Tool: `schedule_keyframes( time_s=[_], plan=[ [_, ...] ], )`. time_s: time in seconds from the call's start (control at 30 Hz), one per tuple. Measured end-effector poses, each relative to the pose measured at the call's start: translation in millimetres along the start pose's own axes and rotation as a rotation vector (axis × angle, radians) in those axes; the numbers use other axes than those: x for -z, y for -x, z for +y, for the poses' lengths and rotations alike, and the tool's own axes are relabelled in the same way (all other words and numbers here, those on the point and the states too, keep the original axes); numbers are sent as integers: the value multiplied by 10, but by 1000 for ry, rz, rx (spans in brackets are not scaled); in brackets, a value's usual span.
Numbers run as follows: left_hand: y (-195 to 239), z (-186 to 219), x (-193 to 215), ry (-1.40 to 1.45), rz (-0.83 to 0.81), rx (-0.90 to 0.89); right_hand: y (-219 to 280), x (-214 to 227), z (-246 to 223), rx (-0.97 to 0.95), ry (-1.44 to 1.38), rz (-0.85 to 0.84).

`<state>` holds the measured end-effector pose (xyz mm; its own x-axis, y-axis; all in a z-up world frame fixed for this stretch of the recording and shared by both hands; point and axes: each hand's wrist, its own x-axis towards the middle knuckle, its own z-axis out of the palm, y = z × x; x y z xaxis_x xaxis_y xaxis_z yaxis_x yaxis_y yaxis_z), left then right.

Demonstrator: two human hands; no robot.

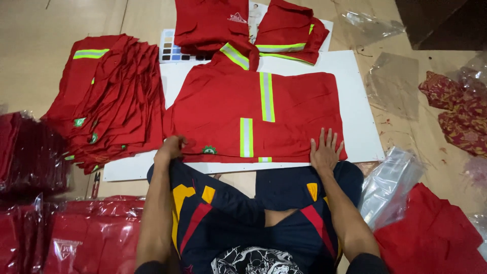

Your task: The person sits on the floor and folds a red long-sleeved shirt with reflective stripes. They smooth the fabric, fold the sleeves inward, and fold the shirt into a compact rectangle.

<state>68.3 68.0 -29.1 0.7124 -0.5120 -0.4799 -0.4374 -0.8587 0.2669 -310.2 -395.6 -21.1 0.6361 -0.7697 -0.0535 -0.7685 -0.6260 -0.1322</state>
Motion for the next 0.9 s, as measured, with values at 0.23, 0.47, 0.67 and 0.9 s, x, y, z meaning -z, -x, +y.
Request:
schedule_keyframes(
  time_s=[0.23,0.47,0.67,0.9],
  plan=[
    [-435,-474,-540,42,162,167,0,-27,26,-7,-4,-18],
    [-484,-359,-537,-7,22,203,23,63,9,-20,-47,-48],
    [94,700,18,-204,311,95,104,303,-143,58,-165,72],
    [636,1659,-132,-58,162,-310,104,183,-123,198,-84,-41]
  ],
)
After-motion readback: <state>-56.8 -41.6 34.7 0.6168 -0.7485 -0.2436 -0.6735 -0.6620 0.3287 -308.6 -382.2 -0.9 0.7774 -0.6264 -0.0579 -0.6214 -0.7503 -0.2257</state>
